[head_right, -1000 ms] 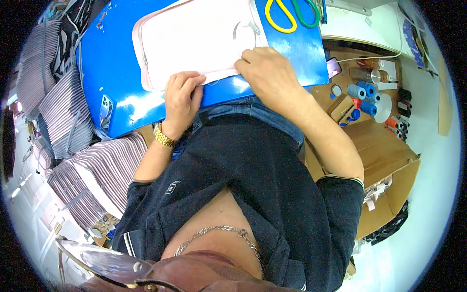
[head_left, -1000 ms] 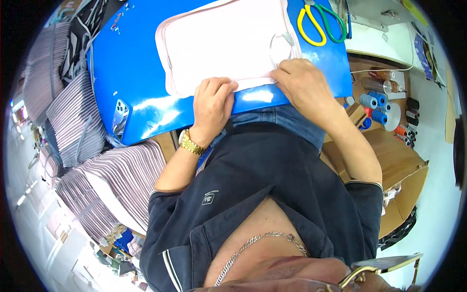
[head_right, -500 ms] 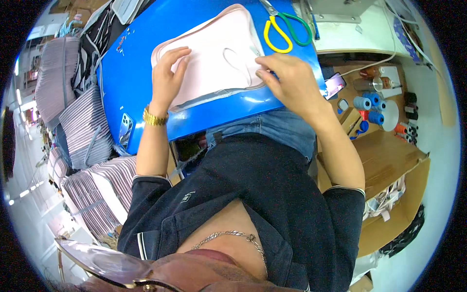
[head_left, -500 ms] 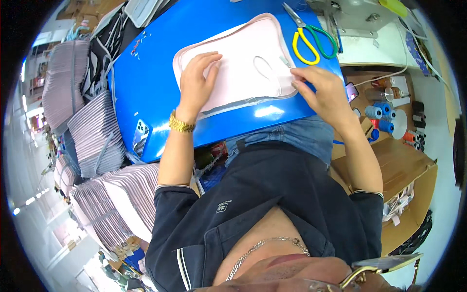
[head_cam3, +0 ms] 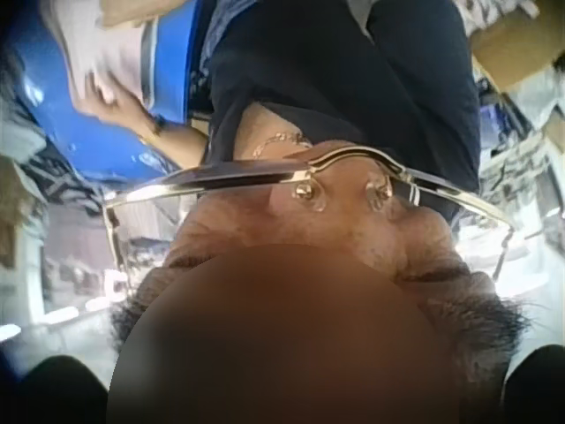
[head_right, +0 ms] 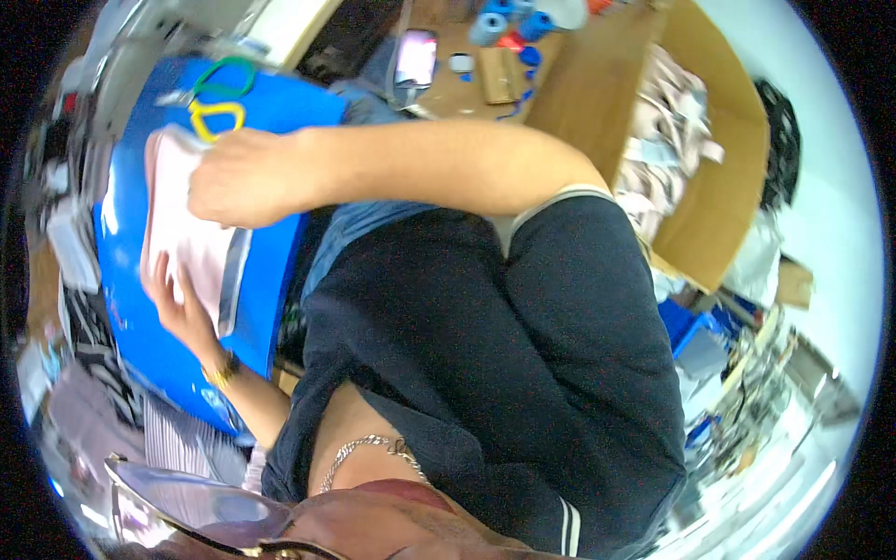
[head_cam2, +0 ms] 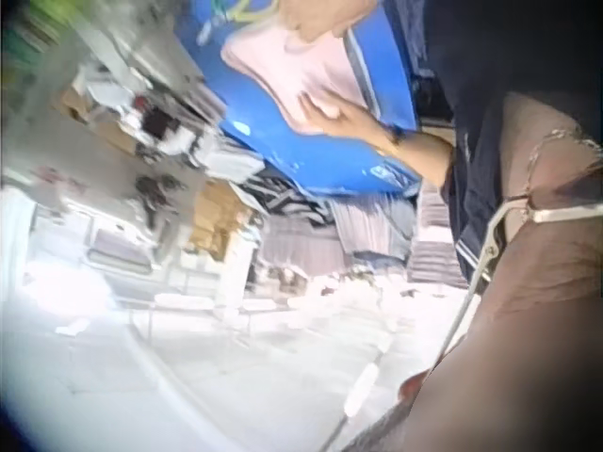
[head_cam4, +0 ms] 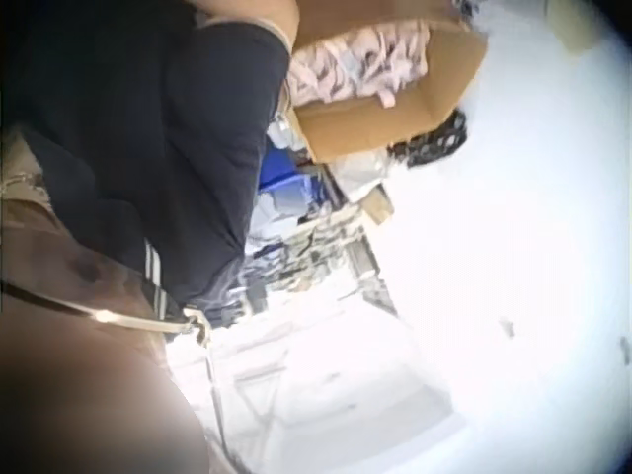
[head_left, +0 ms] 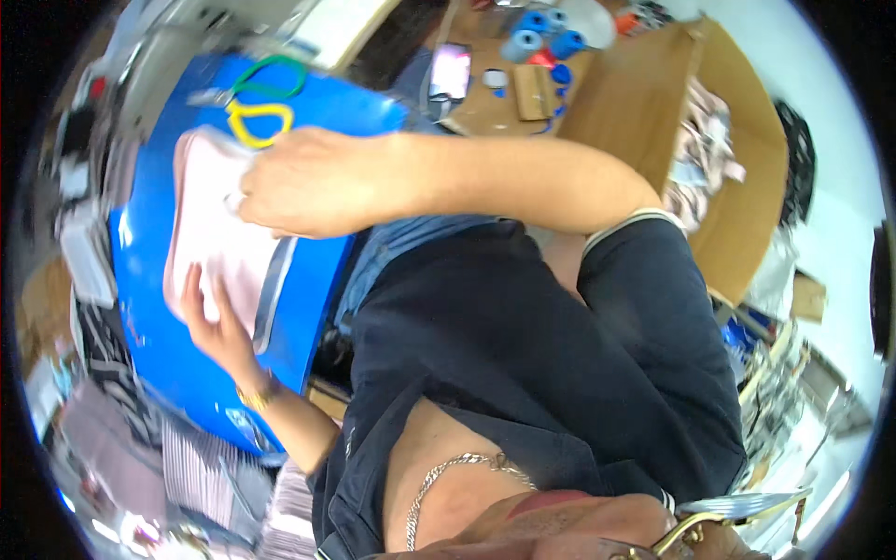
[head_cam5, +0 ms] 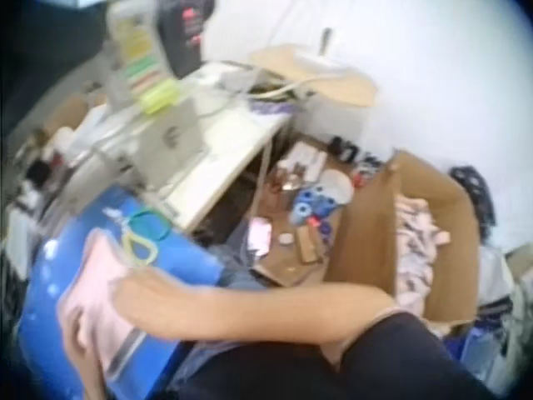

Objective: Assembling and sewing small leather pouches using an industrial sewing machine.

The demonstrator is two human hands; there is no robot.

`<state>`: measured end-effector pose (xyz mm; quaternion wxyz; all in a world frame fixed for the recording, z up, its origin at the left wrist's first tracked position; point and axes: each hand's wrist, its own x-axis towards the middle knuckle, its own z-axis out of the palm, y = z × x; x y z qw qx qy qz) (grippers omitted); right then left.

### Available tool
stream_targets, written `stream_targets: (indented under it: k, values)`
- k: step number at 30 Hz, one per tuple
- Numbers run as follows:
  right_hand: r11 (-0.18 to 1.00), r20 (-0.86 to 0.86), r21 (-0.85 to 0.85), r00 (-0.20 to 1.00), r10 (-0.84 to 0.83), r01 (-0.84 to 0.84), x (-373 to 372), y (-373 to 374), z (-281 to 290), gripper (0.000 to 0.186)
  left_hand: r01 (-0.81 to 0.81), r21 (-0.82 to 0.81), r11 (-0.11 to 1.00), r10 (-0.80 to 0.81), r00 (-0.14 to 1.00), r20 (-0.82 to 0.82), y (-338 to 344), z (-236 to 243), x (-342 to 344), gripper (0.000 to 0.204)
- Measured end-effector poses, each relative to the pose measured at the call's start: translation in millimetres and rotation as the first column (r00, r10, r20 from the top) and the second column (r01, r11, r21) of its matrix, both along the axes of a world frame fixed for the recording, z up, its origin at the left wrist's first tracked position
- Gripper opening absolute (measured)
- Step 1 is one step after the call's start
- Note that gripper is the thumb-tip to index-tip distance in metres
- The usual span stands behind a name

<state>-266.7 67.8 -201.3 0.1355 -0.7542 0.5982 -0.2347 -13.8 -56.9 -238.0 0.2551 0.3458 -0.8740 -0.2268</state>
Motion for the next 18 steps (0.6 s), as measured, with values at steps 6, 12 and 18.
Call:
stream_targets:
  k: [6,12,18]
  values:
    - [0.903,-0.152,-0.236,0.904,-0.400,0.360,-116.8,85.7,75.1,0.024,-0.011,-0.062,0.998,0.015,0.998,0.068,41.2,-15.6,10.0,0.029]
    - [0.509,0.237,-0.028,0.501,-0.833,0.860,-167.9,218.3,126.9,0.019,0.054,0.077,0.996,-0.056,0.998,0.025,49.0,-23.0,1.8,0.026]
    - [0.595,0.126,-0.066,0.598,-0.791,0.801,-171.7,197.6,105.7,0.021,-0.048,0.210,0.976,0.086,0.981,-0.175,35.2,30.4,-10.0,0.026]
